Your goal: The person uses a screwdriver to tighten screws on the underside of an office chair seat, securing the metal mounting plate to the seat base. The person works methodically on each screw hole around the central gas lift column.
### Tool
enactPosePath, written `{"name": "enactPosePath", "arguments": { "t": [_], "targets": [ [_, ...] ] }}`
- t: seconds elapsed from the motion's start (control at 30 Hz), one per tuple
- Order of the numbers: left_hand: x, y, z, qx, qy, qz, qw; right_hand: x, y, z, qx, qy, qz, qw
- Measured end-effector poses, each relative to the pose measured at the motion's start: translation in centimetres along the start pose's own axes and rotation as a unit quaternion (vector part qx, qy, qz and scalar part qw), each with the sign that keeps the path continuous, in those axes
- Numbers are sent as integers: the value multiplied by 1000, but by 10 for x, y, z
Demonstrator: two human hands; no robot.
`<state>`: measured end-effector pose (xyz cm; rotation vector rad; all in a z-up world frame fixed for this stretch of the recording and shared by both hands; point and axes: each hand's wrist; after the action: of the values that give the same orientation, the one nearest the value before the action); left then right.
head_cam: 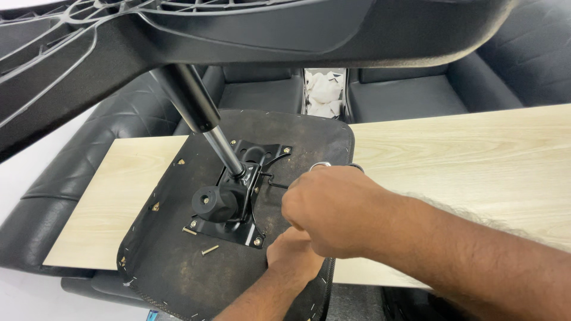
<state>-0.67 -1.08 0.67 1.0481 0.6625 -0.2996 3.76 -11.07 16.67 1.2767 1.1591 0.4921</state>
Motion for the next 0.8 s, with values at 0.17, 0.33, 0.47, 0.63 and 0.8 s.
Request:
{"name": "enactPosePath", "arguments": {
  "t": [0.17, 0.33, 0.47, 0.63, 0.8],
  "targets": [
    [4, -3, 4, 39, 18, -36, 998, 1, 10, -3, 112, -188, -116, 969],
    [-4, -1, 2, -136, 40, -58, 988, 3, -2, -2, 46, -82, -99, 991],
    [-6, 3, -2, -139, 23, -50, 989, 1, -10, 6, 56, 43, -52, 996],
    [-3, 0, -3, -126, 24, -28, 991, 1, 0, 9, -15, -20, -121, 992],
    [-6, -1, -3, -146, 29, -26, 989, -2, 10, -2, 11, -62, -142, 988]
  ]
}}
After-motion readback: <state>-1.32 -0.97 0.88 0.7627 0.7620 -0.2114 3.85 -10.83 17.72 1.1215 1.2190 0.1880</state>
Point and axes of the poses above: each hand's wrist, its own x-axis towards the middle knuckle, its own y-axis out of the back of the hand, z = x × y, and after that the axes turned 11 degrees about -z, right-handed
